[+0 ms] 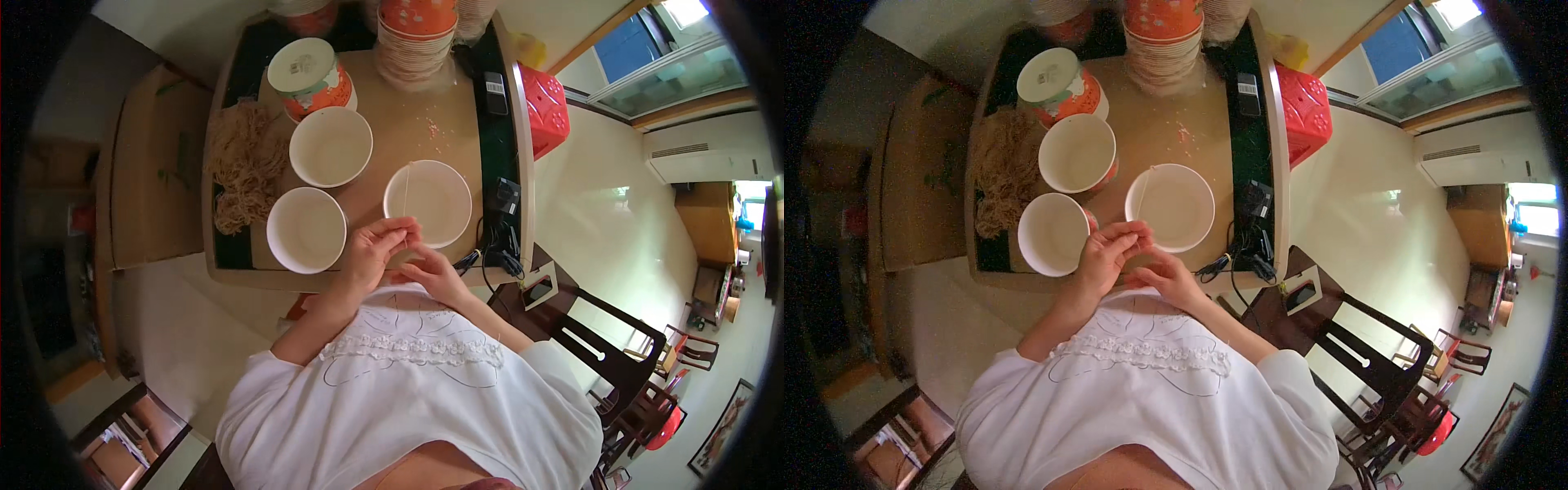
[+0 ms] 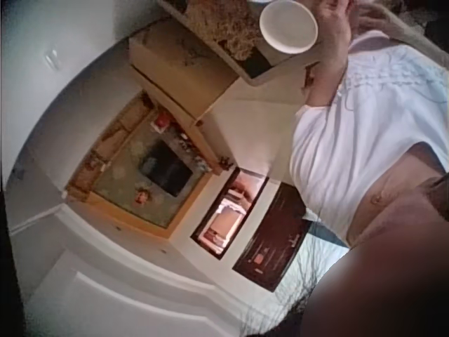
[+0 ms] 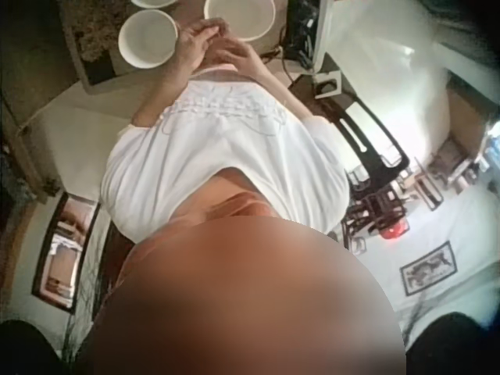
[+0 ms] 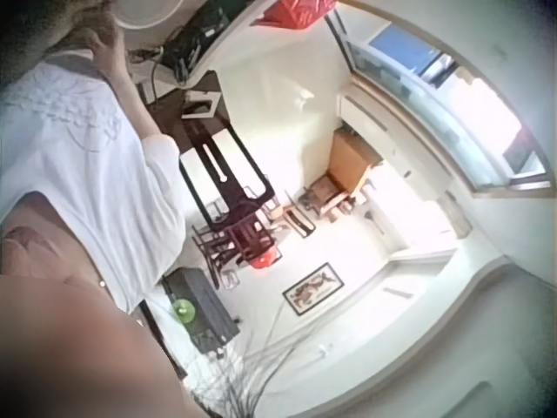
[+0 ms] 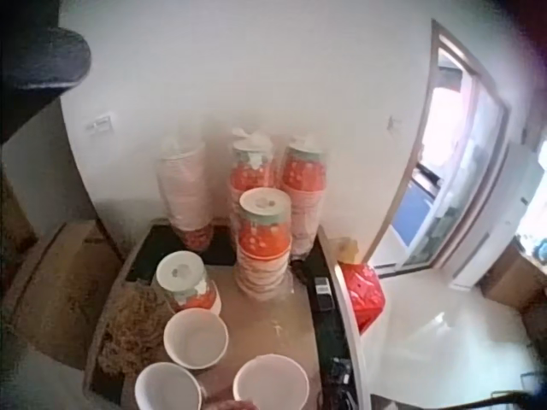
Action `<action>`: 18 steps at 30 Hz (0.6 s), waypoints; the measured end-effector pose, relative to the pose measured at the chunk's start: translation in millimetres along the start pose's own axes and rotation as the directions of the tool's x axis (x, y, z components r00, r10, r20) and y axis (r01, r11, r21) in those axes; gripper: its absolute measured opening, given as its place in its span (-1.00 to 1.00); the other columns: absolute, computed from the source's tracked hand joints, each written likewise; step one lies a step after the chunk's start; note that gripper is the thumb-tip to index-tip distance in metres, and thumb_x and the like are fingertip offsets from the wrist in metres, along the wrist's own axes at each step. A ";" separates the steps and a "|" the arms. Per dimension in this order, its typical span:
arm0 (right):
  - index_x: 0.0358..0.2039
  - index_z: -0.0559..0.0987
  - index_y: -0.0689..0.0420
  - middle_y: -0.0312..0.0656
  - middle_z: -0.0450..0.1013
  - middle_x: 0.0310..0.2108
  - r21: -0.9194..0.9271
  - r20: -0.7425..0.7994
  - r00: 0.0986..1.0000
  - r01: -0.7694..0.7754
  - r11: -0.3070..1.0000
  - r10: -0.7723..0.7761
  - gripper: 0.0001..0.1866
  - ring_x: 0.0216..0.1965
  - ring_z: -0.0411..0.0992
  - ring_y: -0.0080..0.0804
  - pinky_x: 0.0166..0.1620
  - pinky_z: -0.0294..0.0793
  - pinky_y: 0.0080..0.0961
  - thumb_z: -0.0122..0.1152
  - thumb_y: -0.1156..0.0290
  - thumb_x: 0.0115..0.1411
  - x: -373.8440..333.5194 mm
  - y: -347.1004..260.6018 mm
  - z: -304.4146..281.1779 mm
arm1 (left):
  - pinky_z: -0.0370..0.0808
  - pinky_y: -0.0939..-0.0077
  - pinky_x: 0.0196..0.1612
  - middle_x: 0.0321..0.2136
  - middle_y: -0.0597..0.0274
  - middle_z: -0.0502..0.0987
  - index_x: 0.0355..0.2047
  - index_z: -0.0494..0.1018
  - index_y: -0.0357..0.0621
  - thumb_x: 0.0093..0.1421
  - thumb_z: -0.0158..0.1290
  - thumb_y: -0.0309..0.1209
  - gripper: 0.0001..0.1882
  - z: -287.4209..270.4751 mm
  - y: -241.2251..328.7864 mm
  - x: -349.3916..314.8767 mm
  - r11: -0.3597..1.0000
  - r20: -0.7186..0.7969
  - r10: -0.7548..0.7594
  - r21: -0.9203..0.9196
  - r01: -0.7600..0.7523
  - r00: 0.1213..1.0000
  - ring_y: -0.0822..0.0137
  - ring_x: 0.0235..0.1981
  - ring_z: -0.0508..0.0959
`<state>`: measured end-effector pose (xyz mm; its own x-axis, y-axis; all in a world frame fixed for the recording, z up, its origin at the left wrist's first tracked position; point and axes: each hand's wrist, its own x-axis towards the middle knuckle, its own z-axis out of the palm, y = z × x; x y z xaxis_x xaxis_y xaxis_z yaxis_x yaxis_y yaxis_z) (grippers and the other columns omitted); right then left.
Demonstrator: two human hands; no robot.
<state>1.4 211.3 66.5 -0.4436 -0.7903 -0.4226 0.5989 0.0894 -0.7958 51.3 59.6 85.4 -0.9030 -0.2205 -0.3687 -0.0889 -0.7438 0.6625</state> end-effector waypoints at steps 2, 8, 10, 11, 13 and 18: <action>-0.01 0.43 0.26 -0.12 0.47 -0.20 -0.139 -0.043 0.996 0.072 0.988 -0.079 -0.69 -0.21 0.46 -0.39 -0.12 0.46 -0.50 0.01 0.47 0.24 4.2 9.6 -4.9 | 0.51 0.46 -0.09 -0.25 0.09 0.53 -0.15 0.46 -0.32 0.21 -0.10 -0.58 -0.78 -2.2 -0.8 -5.3 0.999 -0.031 -0.025 0.045 0.026 0.999 0.30 -0.24 0.55; 0.00 0.38 0.32 -0.05 0.42 -0.08 0.533 -0.324 0.946 0.165 0.830 0.020 -0.68 -0.05 0.41 -0.29 0.04 0.39 -0.43 -0.02 0.47 0.25 -0.2 -16.7 -12.6 | 0.49 0.46 -0.07 -0.24 0.05 0.53 -0.15 0.45 -0.36 0.21 -0.10 -0.57 -0.77 -19.6 -10.7 -16.6 0.953 -0.045 -0.048 0.297 0.059 0.998 0.28 -0.22 0.55; -0.07 0.41 0.29 -0.06 0.44 -0.14 0.566 -0.358 0.934 0.199 0.800 0.021 -0.74 -0.09 0.42 -0.29 0.04 0.39 -0.39 -0.04 0.46 0.26 10.2 -19.9 -17.3 | 0.49 0.48 -0.06 -0.24 0.06 0.53 -0.15 0.45 -0.36 0.21 -0.10 -0.56 -0.78 -21.8 -15.8 -18.1 0.915 -0.040 -0.074 0.395 0.083 0.996 0.29 -0.21 0.55; -0.12 0.40 0.24 -0.10 0.44 -0.22 0.600 -0.315 0.947 0.252 0.760 -0.065 -0.79 -0.18 0.43 -0.34 -0.04 0.41 -0.43 -0.04 0.46 0.26 15.2 -17.9 -20.6 | 0.48 0.48 -0.06 -0.24 0.07 0.54 -0.16 0.45 -0.37 0.21 -0.09 -0.56 -0.78 -23.6 -18.4 -18.6 0.919 -0.027 -0.094 0.382 0.097 0.995 0.30 -0.21 0.55; -0.17 0.40 0.20 -0.14 0.45 -0.29 0.633 -0.272 0.950 0.298 0.715 -0.155 -0.84 -0.26 0.43 -0.39 -0.12 0.43 -0.47 -0.05 0.47 0.27 17.3 -17.0 -21.8 | 0.48 0.49 -0.06 -0.24 0.08 0.54 -0.16 0.45 -0.37 0.21 -0.09 -0.56 -0.78 -25.4 -20.7 -19.0 0.923 -0.014 -0.112 0.369 0.109 0.994 0.32 -0.22 0.55; -0.29 0.29 0.09 -0.31 0.28 -0.54 0.440 -0.296 0.934 0.318 0.840 -0.199 -0.93 -0.53 0.20 -0.59 -0.44 0.16 -0.67 -0.09 0.56 0.25 7.2 -34.3 -3.1 | 0.51 0.49 -0.11 -0.25 0.11 0.53 -0.22 0.49 -0.33 0.15 -0.02 -0.59 -0.81 -36.8 -23.1 -19.0 0.922 -0.046 -0.166 0.347 0.172 0.985 0.30 -0.23 0.55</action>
<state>-24.4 204.5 89.4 -0.7307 -0.5771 -0.3647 0.6553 -0.4432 -0.6117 86.0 57.7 53.0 -0.8552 -0.1227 -0.5036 -0.3831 -0.5049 0.7735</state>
